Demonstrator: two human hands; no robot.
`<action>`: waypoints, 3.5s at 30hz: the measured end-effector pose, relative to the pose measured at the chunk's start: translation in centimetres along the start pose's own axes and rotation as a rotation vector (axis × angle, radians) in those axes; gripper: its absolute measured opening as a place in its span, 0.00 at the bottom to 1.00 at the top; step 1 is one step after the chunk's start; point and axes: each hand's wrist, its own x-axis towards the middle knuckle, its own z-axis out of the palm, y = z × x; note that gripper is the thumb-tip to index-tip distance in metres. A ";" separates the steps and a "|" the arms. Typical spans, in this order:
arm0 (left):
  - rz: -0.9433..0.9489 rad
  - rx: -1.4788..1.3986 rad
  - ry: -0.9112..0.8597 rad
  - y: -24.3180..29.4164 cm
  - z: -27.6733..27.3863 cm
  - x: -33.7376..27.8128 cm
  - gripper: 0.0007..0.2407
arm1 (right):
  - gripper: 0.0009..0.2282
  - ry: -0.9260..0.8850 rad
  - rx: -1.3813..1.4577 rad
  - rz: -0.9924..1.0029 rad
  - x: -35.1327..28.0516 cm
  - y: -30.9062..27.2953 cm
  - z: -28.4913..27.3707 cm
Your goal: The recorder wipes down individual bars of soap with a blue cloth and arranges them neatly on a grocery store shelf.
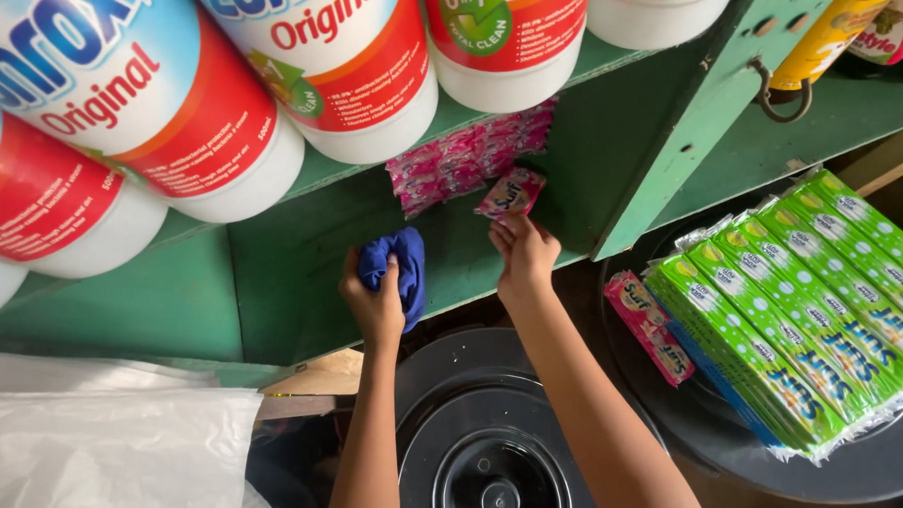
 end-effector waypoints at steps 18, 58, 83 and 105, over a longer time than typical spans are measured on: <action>-0.080 0.087 0.046 -1.7 0.8 0.7 0.25 | 0.24 -0.131 -0.330 -0.563 -1.8 0.4 -3.0; -1.089 -0.242 0.381 12.9 8.8 -32.3 0.25 | 0.17 0.236 -0.333 0.463 26.8 5.7 -42.1; -1.055 -0.246 0.254 11.7 12.2 -34.0 0.21 | 0.11 0.546 -0.839 -0.008 10.4 0.3 -43.4; -0.293 0.318 -0.111 13.5 5.9 -34.9 0.18 | 0.07 -0.116 -0.481 0.110 -8.4 -5.7 -37.0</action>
